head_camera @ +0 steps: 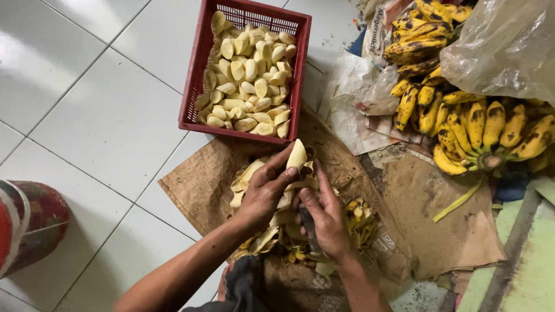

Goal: The person peels ripe bananas using a knife and places the peeled fruit into a red plastic basket. The person repeatedly picks bananas from a bunch, removes the peel, and deposits the fruit into the basket while sitting on the floor.

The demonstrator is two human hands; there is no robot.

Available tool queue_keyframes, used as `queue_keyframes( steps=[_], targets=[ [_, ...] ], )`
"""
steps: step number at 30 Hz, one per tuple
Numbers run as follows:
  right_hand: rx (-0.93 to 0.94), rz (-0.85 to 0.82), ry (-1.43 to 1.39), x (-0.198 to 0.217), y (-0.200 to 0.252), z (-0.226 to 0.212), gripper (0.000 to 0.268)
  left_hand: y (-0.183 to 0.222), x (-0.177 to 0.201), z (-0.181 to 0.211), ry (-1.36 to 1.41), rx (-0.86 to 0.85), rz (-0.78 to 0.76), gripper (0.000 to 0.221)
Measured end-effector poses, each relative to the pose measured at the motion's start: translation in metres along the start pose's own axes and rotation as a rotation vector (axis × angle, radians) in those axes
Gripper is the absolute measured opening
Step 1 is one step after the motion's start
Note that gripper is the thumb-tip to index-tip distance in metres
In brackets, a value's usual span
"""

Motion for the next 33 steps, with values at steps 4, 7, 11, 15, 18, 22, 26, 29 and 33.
queue_keyframes(
  steps=[4, 7, 11, 15, 18, 22, 26, 29, 33],
  targets=[
    [0.011, -0.017, 0.039, -0.005, 0.001, -0.001, 0.084, 0.009, -0.004, 0.006, -0.013, -0.019, -0.012, 0.059],
    [0.047, 0.018, 0.072, -0.004, 0.002, 0.003, 0.080, 0.012, -0.005, 0.005, -0.051, -0.059, -0.024, 0.056],
    [0.116, -0.032, 0.071, 0.003, -0.001, 0.012, 0.072, 0.018, -0.004, -0.002, -0.067, 0.018, -0.002, 0.057],
    [0.160, -0.126, 0.077, 0.007, -0.011, 0.020, 0.067, 0.024, -0.005, -0.011, -0.074, 0.064, 0.063, 0.054],
    [0.146, -0.124, 0.049, 0.006, -0.015, 0.024, 0.066, 0.013, -0.003, -0.016, 0.053, 0.051, 0.075, 0.046],
    [-0.164, 0.074, 0.081, 0.013, 0.002, 0.030, 0.072, -0.042, 0.040, -0.003, -0.259, -0.038, 0.259, 0.042],
    [-0.120, -0.001, -0.026, 0.010, 0.021, 0.017, 0.072, -0.104, 0.108, 0.021, -0.873, -0.071, 0.396, 0.027],
    [-0.118, 0.007, -0.069, 0.016, 0.033, 0.010, 0.071, -0.119, 0.139, 0.023, -1.199, -0.148, 0.440, 0.029],
    [-0.116, 0.092, -0.124, 0.044, 0.042, -0.004, 0.066, -0.095, 0.143, 0.023, -1.380, -0.689, 0.403, 0.042]
  ],
)
Point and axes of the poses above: each hand's wrist, its own y-axis away from the middle knuckle, its own x-axis out of the back of the hand, z = x × y, the point moved 4 cm from there along -y, towards the middle knuckle, and after that the axes turned 10 degrees about -y, right-handed, at the moved point
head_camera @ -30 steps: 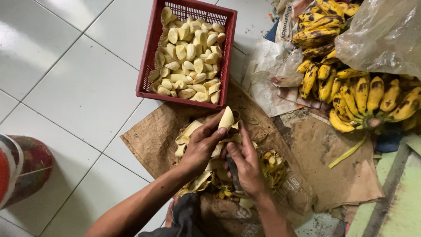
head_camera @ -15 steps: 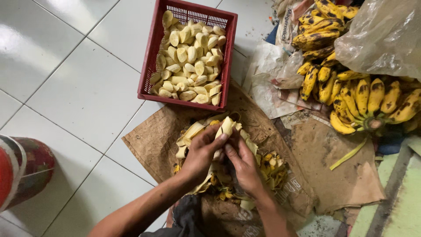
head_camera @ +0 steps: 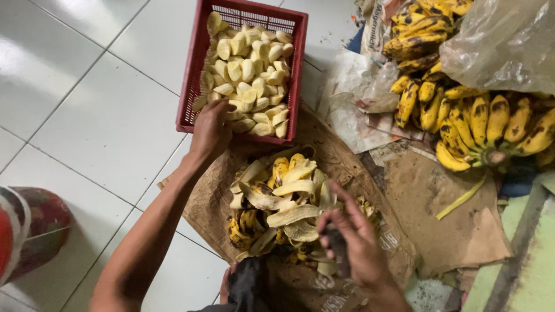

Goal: The person peels ripe bananas using a knife and places the peeled fruit into a red plastic basket. The person repeatedly picks bananas from a bunch, removes the peel, and deposits the fruit into the basket while sitting on the floor.

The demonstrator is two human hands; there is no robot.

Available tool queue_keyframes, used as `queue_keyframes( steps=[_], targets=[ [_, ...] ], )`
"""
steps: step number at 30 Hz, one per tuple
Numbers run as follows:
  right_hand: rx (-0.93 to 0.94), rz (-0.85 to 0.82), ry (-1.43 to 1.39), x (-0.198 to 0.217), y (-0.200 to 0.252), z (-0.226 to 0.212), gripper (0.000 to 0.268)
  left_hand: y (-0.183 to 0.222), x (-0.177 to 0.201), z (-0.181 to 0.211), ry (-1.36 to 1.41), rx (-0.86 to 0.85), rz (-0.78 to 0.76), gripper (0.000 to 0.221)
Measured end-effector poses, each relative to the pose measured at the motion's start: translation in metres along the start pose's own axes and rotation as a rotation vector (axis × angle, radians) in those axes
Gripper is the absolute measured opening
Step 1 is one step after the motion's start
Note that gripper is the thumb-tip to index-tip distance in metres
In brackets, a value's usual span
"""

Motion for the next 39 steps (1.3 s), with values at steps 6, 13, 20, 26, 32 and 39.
queue_keyframes(
  steps=[6, 13, 20, 26, 32, 39],
  targets=[
    [0.169, 0.158, -0.084, 0.073, 0.007, -0.033, 0.052, 0.050, 0.042, 0.075, 0.233, -0.078, 0.008, 0.036],
    [0.062, 0.363, -0.016, 0.117, 0.035, 0.004, 0.051, 0.121, 0.014, 0.259, 0.180, -0.732, -0.315, 0.038],
    [0.004, 0.465, -0.080, 0.091, 0.074, 0.059, 0.038, 0.113, -0.037, 0.264, -0.083, -0.748, -0.602, 0.039],
    [0.019, 0.285, -0.251, 0.065, 0.081, 0.063, 0.041, 0.115, -0.007, 0.232, 0.322, -0.364, -0.503, 0.022],
    [-0.053, 0.441, -0.323, 0.069, 0.071, 0.075, 0.037, 0.111, -0.036, 0.278, -0.103, -0.852, -0.577, 0.052],
    [0.019, 0.388, -0.283, 0.075, 0.090, 0.077, 0.050, 0.103, -0.028, 0.271, 0.119, -0.585, -0.631, 0.039]
  ],
)
Point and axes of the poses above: each hand's wrist, its own y-axis away from the middle knuckle, its own x-axis out of the back of the hand, z = x × y, the point moved 4 cm from there along -y, towards the middle knuckle, and after that the axes turned 10 degrees about -y, right-handed, at the moved point
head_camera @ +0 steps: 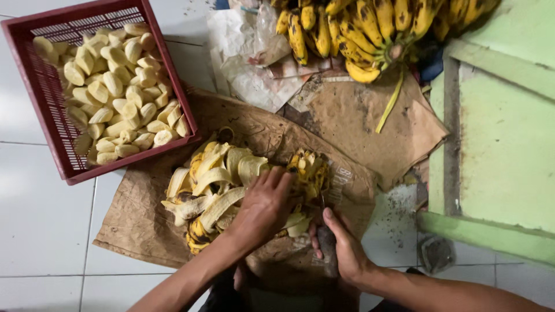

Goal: The person peels ripe bananas using a knife and places the peeled fruit into a red plastic basket. The person repeatedly picks bananas from a bunch, removes the peel, and deposits the fruit into the basket while sitting on the floor.

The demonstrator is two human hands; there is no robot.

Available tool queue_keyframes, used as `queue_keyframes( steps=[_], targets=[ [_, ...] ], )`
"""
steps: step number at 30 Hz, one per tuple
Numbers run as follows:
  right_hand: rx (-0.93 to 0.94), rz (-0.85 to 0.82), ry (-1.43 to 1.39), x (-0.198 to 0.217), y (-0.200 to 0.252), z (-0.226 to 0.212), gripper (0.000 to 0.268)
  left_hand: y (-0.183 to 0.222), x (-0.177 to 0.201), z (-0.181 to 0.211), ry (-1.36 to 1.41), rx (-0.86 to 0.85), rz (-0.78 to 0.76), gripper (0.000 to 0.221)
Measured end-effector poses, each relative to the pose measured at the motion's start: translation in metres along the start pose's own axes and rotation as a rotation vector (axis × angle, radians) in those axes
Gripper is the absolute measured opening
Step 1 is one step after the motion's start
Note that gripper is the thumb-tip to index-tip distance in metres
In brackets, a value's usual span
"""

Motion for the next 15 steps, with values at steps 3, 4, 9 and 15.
queue_keyframes(
  steps=[3, 4, 9, 15],
  targets=[
    [-0.023, -0.027, -0.028, -0.008, 0.001, -0.006, 0.044, 0.014, 0.021, -0.006, 0.304, 0.060, 0.139, 0.041],
    [-0.017, -0.087, -0.036, -0.014, 0.001, -0.008, 0.047, 0.018, 0.027, -0.005, 0.365, 0.061, 0.149, 0.044],
    [0.076, -0.201, 0.071, -0.036, 0.005, -0.028, 0.048, 0.020, 0.048, 0.001, 0.348, 0.123, 0.148, 0.055],
    [0.152, -0.176, 0.090, -0.055, 0.014, -0.036, 0.048, 0.028, 0.053, 0.011, 0.121, 0.090, 0.260, 0.048]
  ],
)
Point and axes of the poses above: each hand's wrist, its own y-axis away from the middle knuckle, its own x-axis out of the back of the hand, z = x × y, the point moved 4 cm from there along -y, towards the middle knuckle, and after that the axes turned 10 degrees about -y, right-handed, at the moved point
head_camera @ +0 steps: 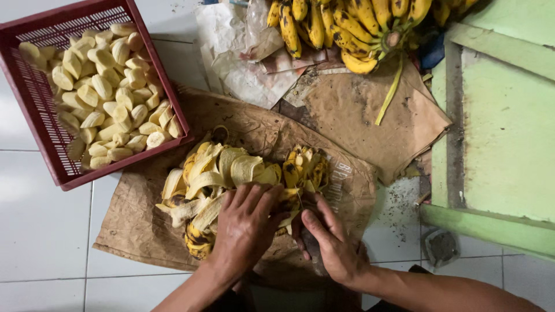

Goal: The person peels ripe bananas using a knife and places the peeled fruit into a red plastic basket. The person repeatedly picks bananas from a bunch, removes the peel, and deposits the fruit into the basket while sitting on the floor.

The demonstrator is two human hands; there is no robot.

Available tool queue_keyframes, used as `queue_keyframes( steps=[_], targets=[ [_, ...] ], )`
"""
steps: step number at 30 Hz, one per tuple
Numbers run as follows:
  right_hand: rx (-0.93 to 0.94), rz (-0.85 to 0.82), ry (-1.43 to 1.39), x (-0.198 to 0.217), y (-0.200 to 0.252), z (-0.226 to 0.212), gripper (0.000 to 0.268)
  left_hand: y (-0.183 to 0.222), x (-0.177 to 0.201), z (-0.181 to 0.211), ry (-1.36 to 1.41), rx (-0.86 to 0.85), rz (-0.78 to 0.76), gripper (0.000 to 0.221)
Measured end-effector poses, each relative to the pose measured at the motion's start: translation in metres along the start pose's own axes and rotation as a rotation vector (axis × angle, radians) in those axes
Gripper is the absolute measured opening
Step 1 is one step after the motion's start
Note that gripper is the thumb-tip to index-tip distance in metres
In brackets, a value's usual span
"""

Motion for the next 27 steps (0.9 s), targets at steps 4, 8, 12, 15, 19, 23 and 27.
queue_keyframes(
  steps=[4, 8, 12, 15, 19, 23, 27],
  targets=[
    [-0.157, 0.028, -0.226, -0.003, 0.001, 0.004, 0.032, 0.010, 0.000, 0.000, 0.050, 0.015, 0.082, 0.044],
    [-0.409, -0.098, -0.594, -0.002, 0.001, 0.019, 0.031, 0.025, 0.002, -0.021, 0.236, 0.072, 0.087, 0.049],
    [-0.540, -0.018, -0.650, 0.009, -0.022, 0.044, 0.029, 0.032, 0.003, -0.048, 0.404, 0.265, 0.075, 0.044],
    [-0.484, 0.192, -0.494, 0.036, -0.052, 0.056, 0.038, 0.033, 0.005, -0.060, 0.599, 0.378, 0.086, 0.042],
    [-0.312, 0.096, -0.042, 0.066, -0.066, 0.046, 0.047, 0.030, 0.008, -0.067, 0.476, 0.404, 0.012, 0.042],
    [-0.027, -0.284, 0.218, 0.049, -0.054, 0.031, 0.064, 0.027, 0.007, -0.059, 0.609, 0.310, -0.004, 0.040],
    [0.113, -0.602, 0.458, 0.028, -0.044, 0.014, 0.060, 0.021, 0.008, -0.053, 0.588, 0.204, -0.023, 0.036]
  ],
)
Point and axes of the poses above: each hand's wrist, its own y-axis away from the middle knuckle, its own x-axis out of the back of the hand, z = x × y, the point moved 4 cm from there along -y, towards the middle knuckle, and after that the axes turned 10 degrees about -y, right-handed, at the moved point
